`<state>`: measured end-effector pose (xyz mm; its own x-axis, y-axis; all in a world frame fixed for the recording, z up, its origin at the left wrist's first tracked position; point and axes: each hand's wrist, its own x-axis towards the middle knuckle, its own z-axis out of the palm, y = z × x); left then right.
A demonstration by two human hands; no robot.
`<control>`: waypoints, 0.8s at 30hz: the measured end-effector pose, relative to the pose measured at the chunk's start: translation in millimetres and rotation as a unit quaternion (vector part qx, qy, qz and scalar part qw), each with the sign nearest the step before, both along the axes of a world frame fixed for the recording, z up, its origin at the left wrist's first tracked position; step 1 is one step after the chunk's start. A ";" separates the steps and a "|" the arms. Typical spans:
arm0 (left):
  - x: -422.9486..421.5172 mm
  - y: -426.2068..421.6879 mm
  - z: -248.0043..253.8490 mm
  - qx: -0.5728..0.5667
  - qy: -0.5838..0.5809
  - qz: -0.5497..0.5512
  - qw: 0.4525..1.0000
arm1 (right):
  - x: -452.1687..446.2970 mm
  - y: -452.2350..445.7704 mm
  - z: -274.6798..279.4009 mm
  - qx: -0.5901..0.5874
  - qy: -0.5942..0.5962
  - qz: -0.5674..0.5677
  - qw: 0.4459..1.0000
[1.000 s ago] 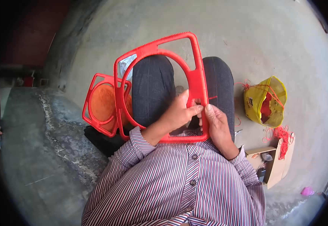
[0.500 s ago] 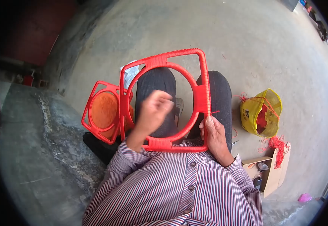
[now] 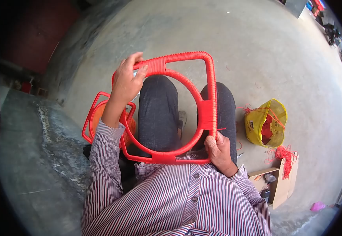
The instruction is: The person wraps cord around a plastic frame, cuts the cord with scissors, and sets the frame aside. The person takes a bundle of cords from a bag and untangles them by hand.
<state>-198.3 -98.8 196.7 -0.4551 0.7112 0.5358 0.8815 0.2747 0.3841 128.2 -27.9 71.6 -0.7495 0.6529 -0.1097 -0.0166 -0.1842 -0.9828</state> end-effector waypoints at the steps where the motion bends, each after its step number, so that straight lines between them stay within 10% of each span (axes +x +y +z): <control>1: -4.1 4.8 -0.6 -0.030 -0.008 -0.003 0.999 | 0.7 0.6 -0.2 0.002 -0.001 0.002 1.000; 24: 24.0 25.1 65.7 -0.267 -0.023 0.063 0.961 | -1.6 2.5 -1.6 -0.075 -0.031 0.016 0.997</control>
